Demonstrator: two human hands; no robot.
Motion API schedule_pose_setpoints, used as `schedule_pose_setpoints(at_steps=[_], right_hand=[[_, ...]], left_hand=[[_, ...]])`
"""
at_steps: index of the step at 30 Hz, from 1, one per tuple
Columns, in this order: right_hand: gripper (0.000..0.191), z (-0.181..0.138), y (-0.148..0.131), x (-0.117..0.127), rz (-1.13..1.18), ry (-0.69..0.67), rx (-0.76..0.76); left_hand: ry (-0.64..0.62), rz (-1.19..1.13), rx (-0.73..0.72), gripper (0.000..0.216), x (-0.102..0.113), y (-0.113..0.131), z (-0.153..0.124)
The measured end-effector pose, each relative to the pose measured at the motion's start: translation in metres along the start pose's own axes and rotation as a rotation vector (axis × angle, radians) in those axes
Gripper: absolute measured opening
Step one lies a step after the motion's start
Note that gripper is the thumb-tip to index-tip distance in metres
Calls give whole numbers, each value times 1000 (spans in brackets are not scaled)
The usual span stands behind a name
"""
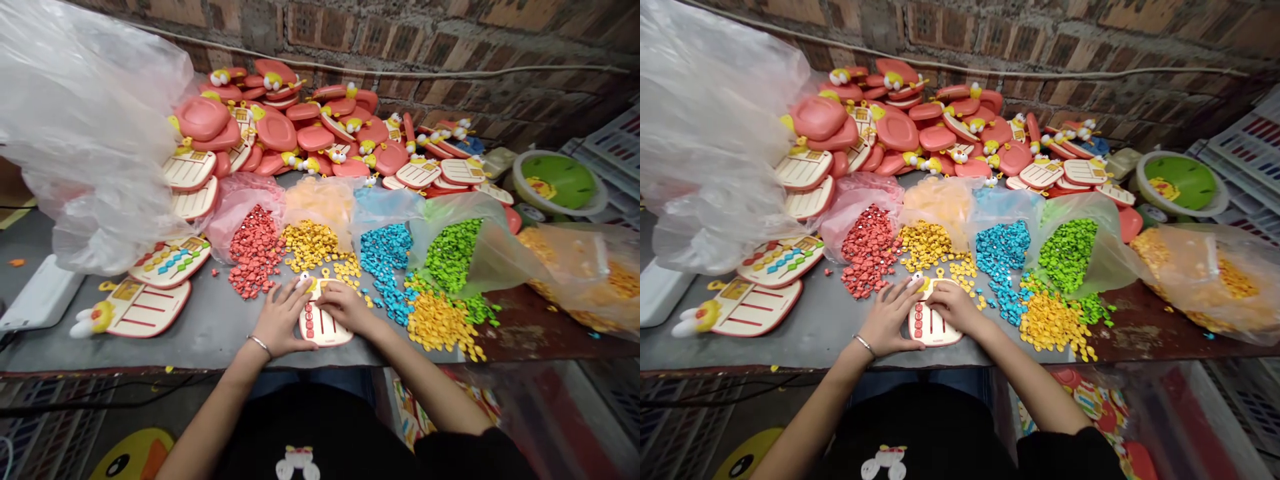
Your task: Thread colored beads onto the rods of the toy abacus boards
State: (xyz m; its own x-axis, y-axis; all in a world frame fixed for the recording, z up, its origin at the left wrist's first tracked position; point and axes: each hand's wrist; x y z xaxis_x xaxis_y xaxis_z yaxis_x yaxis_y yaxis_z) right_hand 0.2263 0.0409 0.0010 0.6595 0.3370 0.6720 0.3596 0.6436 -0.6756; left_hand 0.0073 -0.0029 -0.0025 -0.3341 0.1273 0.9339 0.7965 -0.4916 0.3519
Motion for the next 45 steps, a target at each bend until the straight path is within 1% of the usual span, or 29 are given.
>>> schedule_pose_setpoints(at_steps=[2,3,4,5,6,7,9,10,11,13,15,16,18,21,23,26,30,33,36,38,39,42,45], right_hand=[[10,4,-5,5,113,-134,5],[13,5,-6,9,177,-210,1],[16,6,-5,13,230,-261,-6],[18,8,-3,18,256,-267,-22],[17,11,2,22,245,-218,-48],[15,16,8,25,192,-126,-77],[14,28,26,29,-21,71,-127],[15,35,35,29,-155,126,-145],[16,41,44,30,-279,141,-157],[18,52,57,30,-454,90,-167],[20,55,63,30,-524,41,-160],[20,53,63,31,-529,39,-151],[18,44,58,34,-485,75,-124],[13,21,42,39,-303,135,-90],[11,7,30,40,-212,120,-87],[11,-5,20,35,-232,76,-90],[16,-6,19,25,-307,58,-71],[18,-11,17,24,-293,72,-74],[15,-24,13,24,-211,93,-97],[7,-32,11,22,-126,116,-153],[8,-33,10,19,-78,131,-189],[22,-27,6,5,52,178,-259],[20,-13,0,-6,130,164,-255]], left_hand=[[-1,-5,-1,96,1,-1,-1],[-4,-6,-2,97,1,-2,-1],[-7,-6,-1,97,1,-2,-1],[-11,-5,1,97,2,-2,-1],[-15,-4,2,98,2,-2,-1],[-20,-4,2,98,2,-2,-1],[-27,-5,0,98,3,-3,-1],[-28,-8,-1,97,3,-3,-1],[-28,-12,-3,97,3,-3,-1],[-27,-20,-7,97,3,-3,-1],[-25,-25,-8,97,3,-3,-1],[-24,-25,-8,97,3,-3,-1],[-18,-24,-8,97,2,-4,-1],[-13,-25,-9,96,1,-3,-1],[-16,-24,-7,96,1,-3,-1],[-25,-15,-6,96,2,-3,-1],[-20,-13,-6,95,2,-3,-1],[-17,-8,-4,95,1,-3,-1],[-17,3,-2,96,2,-3,-1],[-18,8,-7,96,2,-2,-1],[-20,11,-11,96,2,-2,0],[-19,20,-20,96,2,-1,0],[-11,19,-15,96,2,-1,-1]])
Point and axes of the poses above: each hand's wrist, its own z-axis towards the middle knuckle, its own x-axis out of the back of the hand, y = z × x, and after that the axes turned 4 degrees about x, right-handed
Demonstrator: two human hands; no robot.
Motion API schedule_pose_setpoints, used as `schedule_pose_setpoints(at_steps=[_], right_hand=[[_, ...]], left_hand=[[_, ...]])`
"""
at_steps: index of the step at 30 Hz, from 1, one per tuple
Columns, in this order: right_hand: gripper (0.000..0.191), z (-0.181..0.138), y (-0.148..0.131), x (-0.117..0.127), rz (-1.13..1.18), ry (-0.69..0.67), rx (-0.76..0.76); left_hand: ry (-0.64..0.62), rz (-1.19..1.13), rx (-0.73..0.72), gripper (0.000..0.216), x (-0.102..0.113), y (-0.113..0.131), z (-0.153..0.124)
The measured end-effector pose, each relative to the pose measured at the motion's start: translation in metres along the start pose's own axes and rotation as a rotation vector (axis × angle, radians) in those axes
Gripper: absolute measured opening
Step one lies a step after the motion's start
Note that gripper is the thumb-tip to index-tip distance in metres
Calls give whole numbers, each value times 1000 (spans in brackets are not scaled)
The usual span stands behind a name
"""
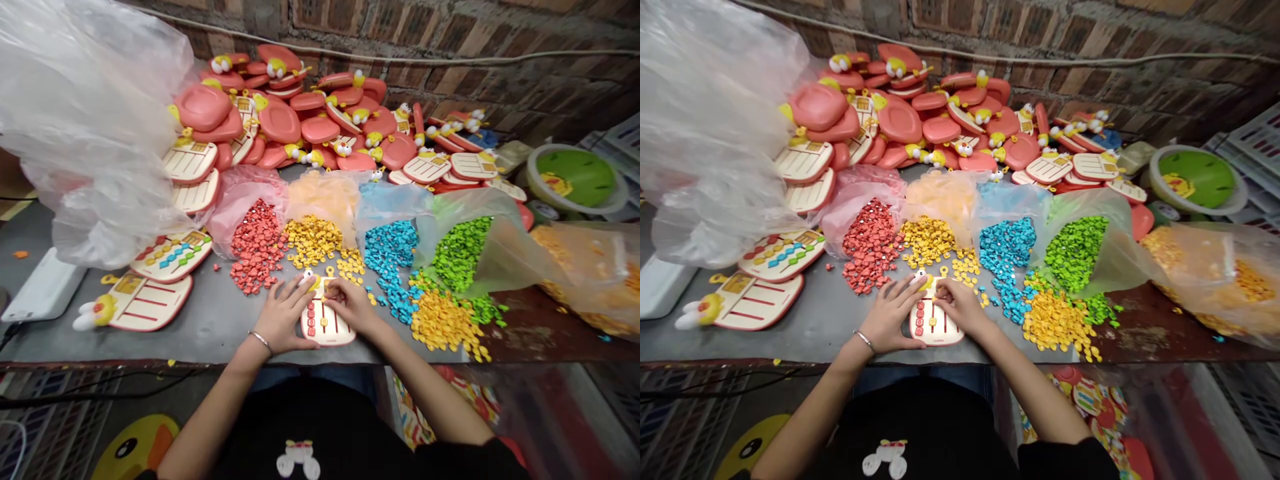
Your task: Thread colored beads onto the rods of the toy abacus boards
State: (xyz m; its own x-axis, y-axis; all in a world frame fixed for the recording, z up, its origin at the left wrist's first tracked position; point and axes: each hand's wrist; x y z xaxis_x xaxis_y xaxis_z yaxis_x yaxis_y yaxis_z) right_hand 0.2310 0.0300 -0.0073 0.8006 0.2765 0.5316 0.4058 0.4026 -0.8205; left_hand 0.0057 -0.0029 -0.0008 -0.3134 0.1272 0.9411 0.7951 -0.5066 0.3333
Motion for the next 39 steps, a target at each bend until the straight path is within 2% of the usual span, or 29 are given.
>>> schedule_pose_setpoints(at_steps=[4,6,8,10,14,17,19,22,25,29,36,39], right_hand=[[25,12,-8,7,214,-243,-64],[24,22,-7,16,253,-270,-77],[14,37,-4,22,136,-170,-20],[7,58,0,20,-79,-95,86],[11,93,7,-1,-529,-200,232],[13,99,8,-8,-641,-215,242],[13,92,7,-1,-547,-165,223],[10,70,4,22,-261,-69,172],[7,45,6,41,-89,-68,69],[11,26,14,42,-183,-72,7],[20,3,15,21,-401,29,203],[23,-15,10,15,-430,70,226]], left_hand=[[-3,10,8,98,0,-1,0],[-4,16,5,97,0,-1,0],[-2,21,3,96,1,-1,1],[-2,22,3,96,0,0,1],[-5,17,7,97,0,-1,1],[3,17,4,96,-1,-1,0],[8,22,2,95,-1,0,0],[8,20,1,96,0,0,0],[-2,5,-1,96,0,-1,1],[-6,-5,-1,95,0,-2,1],[0,3,3,97,-1,-2,1],[-1,7,5,97,-1,-1,1]])
Point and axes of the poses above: each hand's wrist, its own z-axis towards the middle knuckle, its own x-axis out of the back of the hand, y = z × x, and after that the axes turned 4 degrees about x, right-handed
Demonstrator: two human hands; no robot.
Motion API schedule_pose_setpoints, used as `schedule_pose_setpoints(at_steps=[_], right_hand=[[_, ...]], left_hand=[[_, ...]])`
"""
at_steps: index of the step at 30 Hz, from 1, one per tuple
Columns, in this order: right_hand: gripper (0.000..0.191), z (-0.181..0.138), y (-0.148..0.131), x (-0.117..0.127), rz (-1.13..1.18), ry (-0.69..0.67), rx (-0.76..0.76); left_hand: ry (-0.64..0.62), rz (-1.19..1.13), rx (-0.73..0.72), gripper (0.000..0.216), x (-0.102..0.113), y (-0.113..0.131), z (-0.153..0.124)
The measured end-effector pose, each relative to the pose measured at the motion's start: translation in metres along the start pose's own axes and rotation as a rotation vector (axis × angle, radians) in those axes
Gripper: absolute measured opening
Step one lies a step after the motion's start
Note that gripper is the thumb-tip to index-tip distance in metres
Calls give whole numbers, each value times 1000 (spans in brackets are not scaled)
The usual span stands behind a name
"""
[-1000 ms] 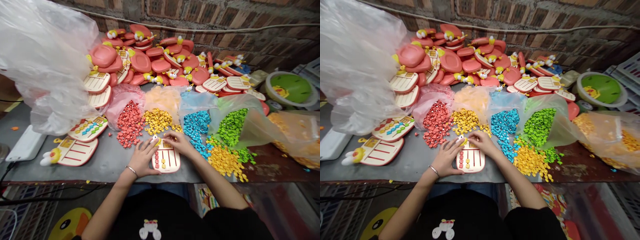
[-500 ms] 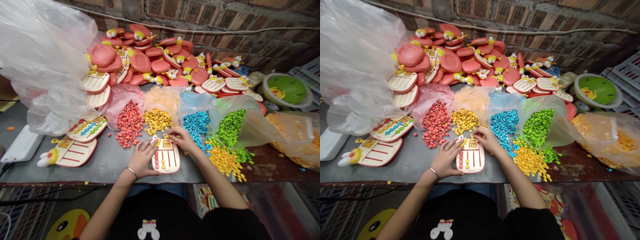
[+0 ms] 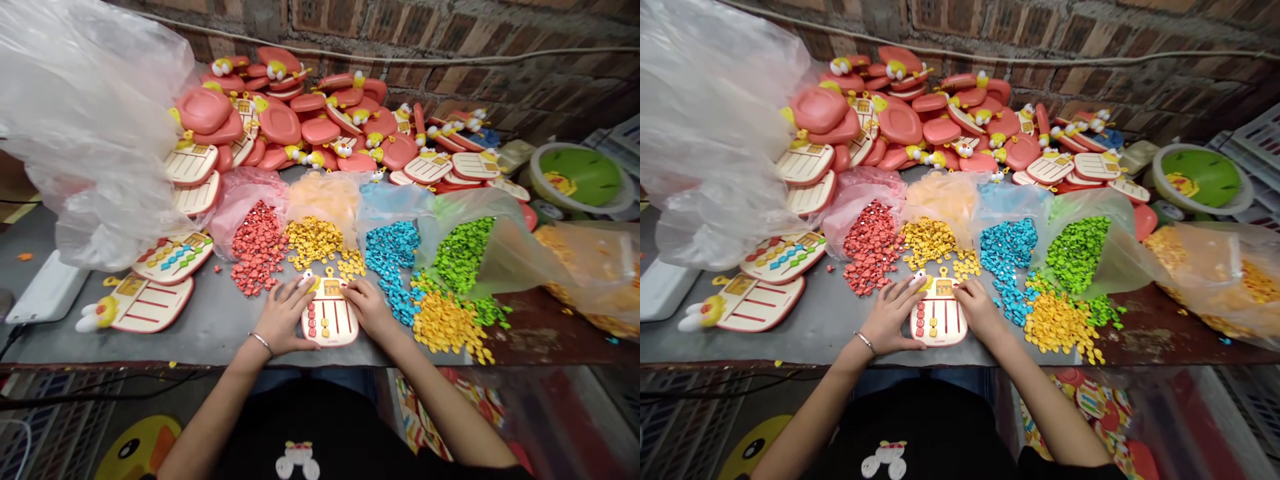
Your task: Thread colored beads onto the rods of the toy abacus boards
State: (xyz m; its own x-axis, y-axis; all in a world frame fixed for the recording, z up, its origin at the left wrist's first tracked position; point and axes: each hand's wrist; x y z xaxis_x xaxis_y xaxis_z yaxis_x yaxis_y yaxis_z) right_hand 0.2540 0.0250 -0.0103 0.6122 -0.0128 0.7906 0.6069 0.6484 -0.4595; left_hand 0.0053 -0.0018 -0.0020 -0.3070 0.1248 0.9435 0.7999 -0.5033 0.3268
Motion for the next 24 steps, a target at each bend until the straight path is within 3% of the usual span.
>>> schedule_pose_setpoints(at_steps=[4,10,18,21,24], right_hand=[[25,-14,-15,-3,32,36,-119],[18,-6,-22,-11,132,162,-293],[10,-9,-14,6,247,77,-215],[8,-5,-11,2,224,101,-220],[18,3,-15,-9,238,87,-221]], left_hand=[[-5,-4,4,96,0,0,0],[-10,-15,-4,96,1,2,0],[-6,-23,4,95,1,2,-1],[-11,-14,-9,95,2,2,0],[-10,-20,-17,95,2,2,0]])
Point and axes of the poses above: each hand's wrist, its own z-axis towards the middle knuckle, its own x-axis out of the back of the hand, y = z × x, and after that the axes turned 4 degrees about x, right-handed
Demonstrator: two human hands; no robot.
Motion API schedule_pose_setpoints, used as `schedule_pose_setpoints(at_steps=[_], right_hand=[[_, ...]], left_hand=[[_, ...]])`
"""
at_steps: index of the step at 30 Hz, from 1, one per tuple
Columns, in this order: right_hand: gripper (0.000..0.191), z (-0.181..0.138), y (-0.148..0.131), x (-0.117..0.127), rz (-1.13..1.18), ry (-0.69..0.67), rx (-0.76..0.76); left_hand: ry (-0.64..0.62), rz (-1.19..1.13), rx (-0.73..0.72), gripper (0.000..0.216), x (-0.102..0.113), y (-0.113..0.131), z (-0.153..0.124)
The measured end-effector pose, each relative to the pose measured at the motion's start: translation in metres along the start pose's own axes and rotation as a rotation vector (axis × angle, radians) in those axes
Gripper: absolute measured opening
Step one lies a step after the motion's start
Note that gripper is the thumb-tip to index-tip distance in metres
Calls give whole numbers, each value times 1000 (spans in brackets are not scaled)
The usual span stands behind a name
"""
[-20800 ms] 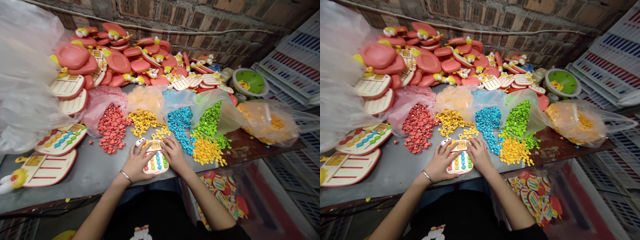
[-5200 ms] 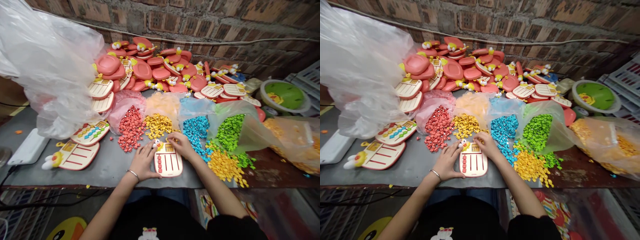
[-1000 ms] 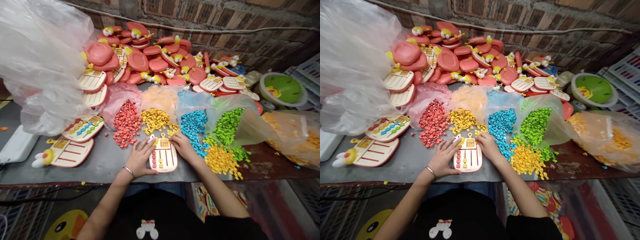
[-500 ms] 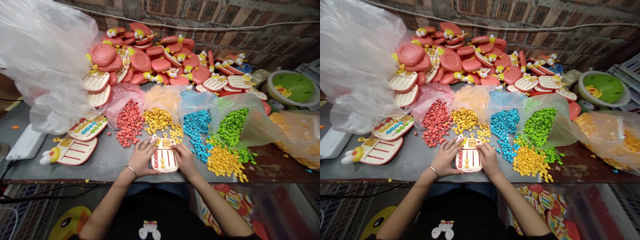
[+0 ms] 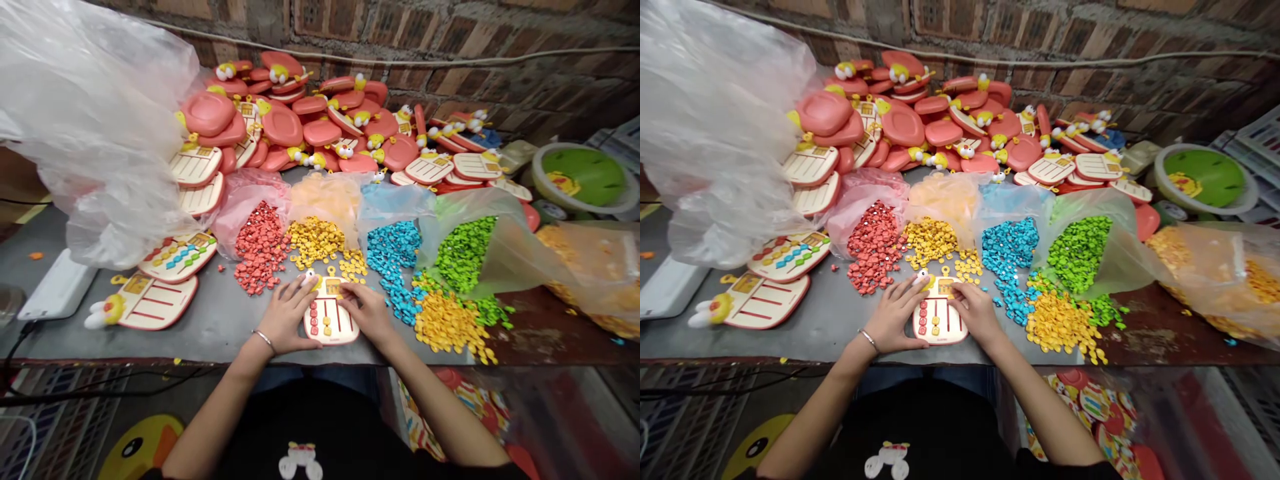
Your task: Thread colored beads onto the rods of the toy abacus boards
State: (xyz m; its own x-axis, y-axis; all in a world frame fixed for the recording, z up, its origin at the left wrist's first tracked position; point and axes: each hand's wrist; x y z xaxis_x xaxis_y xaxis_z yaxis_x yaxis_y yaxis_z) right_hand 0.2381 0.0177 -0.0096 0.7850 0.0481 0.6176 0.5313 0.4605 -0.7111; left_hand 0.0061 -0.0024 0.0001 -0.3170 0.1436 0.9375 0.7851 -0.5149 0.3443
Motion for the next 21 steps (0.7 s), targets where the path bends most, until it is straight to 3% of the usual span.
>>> schedule_pose_setpoints(at_steps=[3,8,12,15,21], right_hand=[[31,5,-8,-12,58,-102,84],[30,16,-17,-8,159,-306,251],[21,41,-4,5,144,-143,86],[16,70,10,1,55,-71,70],[10,116,18,-29,-387,-308,212]], left_hand=[[-18,-7,1,98,0,0,1],[-20,-3,4,100,-1,-1,1],[3,14,-16,99,-4,-2,0],[13,24,-22,98,-6,-3,-1],[-9,44,-9,97,-5,-2,-2]])
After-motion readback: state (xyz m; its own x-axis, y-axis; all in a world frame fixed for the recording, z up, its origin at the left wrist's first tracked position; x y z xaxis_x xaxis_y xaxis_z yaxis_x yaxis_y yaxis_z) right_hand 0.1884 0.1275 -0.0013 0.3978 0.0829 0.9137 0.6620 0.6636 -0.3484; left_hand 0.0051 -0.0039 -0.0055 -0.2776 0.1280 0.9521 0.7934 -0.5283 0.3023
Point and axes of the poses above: each hand's wrist, its own z-axis towards the middle knuckle, its own x-axis out of the back of the hand, y = z × x, and after that the axes turned 4 degrees about x, right-handed
